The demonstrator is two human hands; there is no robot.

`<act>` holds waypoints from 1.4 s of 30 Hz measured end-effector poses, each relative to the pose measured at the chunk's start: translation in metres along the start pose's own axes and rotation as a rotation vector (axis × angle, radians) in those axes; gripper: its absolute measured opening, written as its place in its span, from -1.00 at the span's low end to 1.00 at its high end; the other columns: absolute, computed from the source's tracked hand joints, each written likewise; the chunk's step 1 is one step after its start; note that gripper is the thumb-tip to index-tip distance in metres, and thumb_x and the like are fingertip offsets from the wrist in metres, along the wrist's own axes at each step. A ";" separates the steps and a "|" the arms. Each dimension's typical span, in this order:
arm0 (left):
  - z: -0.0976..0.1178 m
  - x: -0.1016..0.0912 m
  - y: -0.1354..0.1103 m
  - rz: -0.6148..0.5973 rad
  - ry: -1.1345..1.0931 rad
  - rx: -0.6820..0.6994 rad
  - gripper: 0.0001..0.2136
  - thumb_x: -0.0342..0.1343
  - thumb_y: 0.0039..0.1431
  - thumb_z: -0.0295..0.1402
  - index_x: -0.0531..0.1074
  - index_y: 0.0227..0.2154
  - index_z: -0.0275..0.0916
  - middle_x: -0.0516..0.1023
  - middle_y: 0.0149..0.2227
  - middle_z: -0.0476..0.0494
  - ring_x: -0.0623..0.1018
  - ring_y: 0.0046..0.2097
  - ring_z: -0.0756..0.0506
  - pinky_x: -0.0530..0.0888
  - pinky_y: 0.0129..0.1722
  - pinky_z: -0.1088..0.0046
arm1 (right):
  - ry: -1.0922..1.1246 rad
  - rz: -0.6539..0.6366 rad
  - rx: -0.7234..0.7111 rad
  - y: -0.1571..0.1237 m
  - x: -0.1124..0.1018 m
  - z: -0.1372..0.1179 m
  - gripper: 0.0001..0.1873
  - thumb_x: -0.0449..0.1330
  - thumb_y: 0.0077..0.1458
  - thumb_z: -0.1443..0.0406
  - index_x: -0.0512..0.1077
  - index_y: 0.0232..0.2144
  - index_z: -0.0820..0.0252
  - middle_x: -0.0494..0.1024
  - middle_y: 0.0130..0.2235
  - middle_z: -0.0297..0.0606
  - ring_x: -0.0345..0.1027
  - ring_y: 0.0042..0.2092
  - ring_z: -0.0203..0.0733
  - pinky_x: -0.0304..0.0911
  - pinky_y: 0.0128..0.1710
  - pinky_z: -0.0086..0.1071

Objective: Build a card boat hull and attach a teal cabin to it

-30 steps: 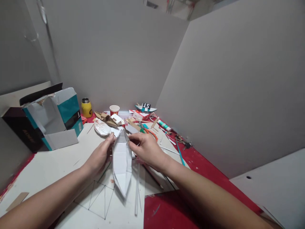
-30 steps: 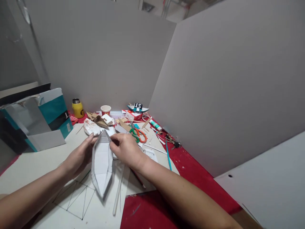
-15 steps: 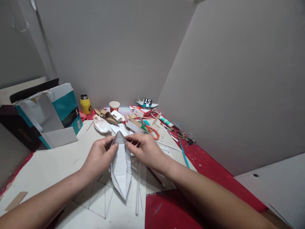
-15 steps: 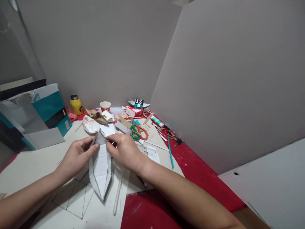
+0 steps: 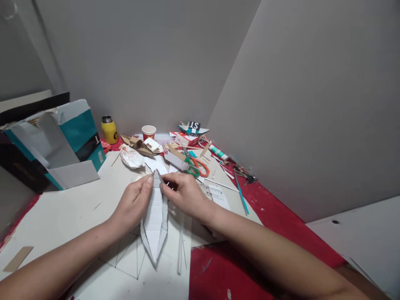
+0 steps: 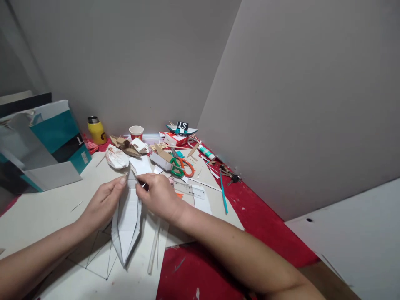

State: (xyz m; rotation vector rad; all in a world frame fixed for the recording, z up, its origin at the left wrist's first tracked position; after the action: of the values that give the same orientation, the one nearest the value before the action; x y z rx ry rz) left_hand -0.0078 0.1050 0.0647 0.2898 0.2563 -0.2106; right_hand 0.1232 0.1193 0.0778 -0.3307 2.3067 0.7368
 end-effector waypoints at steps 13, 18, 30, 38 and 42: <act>-0.038 0.006 0.001 0.045 -0.240 -0.324 -0.63 0.02 0.22 -0.09 0.53 -0.28 -0.33 0.58 -0.43 -0.12 0.52 -0.37 -0.12 0.42 -0.34 0.42 | -0.143 -0.093 0.132 0.001 0.020 0.020 -0.83 0.12 0.05 0.48 0.31 -0.52 0.20 0.39 -0.49 -0.32 0.19 -0.42 -0.24 0.04 -0.41 -0.41; -0.047 0.009 0.002 0.037 -0.368 -0.364 -0.64 0.05 0.20 -0.10 0.53 -0.21 -0.31 0.62 -0.38 -0.13 0.55 -0.37 -0.11 0.44 -0.34 0.43 | -0.093 -0.107 0.128 0.003 0.026 0.026 -0.80 0.13 0.04 0.49 0.30 -0.57 0.20 0.36 -0.55 -0.38 0.18 -0.48 -0.28 0.03 -0.46 -0.45; -0.037 0.004 -0.001 0.180 -0.236 -0.358 -0.72 0.05 0.19 -0.17 0.58 -0.19 -0.15 0.60 -0.05 -0.08 0.48 0.07 -0.19 0.43 -0.01 0.40 | -0.010 -0.071 0.068 0.000 0.026 0.013 -0.77 0.04 0.15 0.46 0.36 -0.53 0.22 0.45 -0.49 -0.31 0.26 -0.45 -0.28 0.13 -0.40 -0.44; -0.033 -0.002 0.002 0.200 -0.270 -0.434 -0.72 0.12 0.12 -0.13 0.59 -0.22 -0.15 0.64 -0.12 -0.08 0.52 0.01 -0.24 0.51 -0.15 0.38 | 0.325 -0.166 0.196 0.005 0.020 0.017 -0.69 -0.01 0.21 0.40 0.29 -0.58 0.20 0.37 -0.61 -0.42 0.29 -0.55 -0.35 0.19 -0.53 -0.50; -0.029 -0.005 0.002 0.162 -0.398 -0.505 -0.67 0.14 0.11 -0.11 0.58 -0.20 -0.23 0.66 -0.22 -0.17 0.60 -0.13 -0.24 0.52 -0.24 0.37 | 0.431 -0.119 0.233 0.009 0.008 0.016 -0.77 0.08 0.17 0.35 0.42 -0.51 0.24 0.42 -0.57 -0.41 0.31 -0.54 -0.35 0.22 -0.53 -0.50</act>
State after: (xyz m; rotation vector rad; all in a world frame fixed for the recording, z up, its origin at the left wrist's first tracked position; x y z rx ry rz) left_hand -0.0183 0.1165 0.0396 -0.2333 -0.1118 -0.0355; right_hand 0.1220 0.1353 0.0663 -0.5564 2.7145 0.3541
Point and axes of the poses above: each hand's wrist, its own y-axis towards the middle knuckle, its own x-axis out of the palm, z = x × y, the point moved 5 cm from there along y, towards the middle knuckle
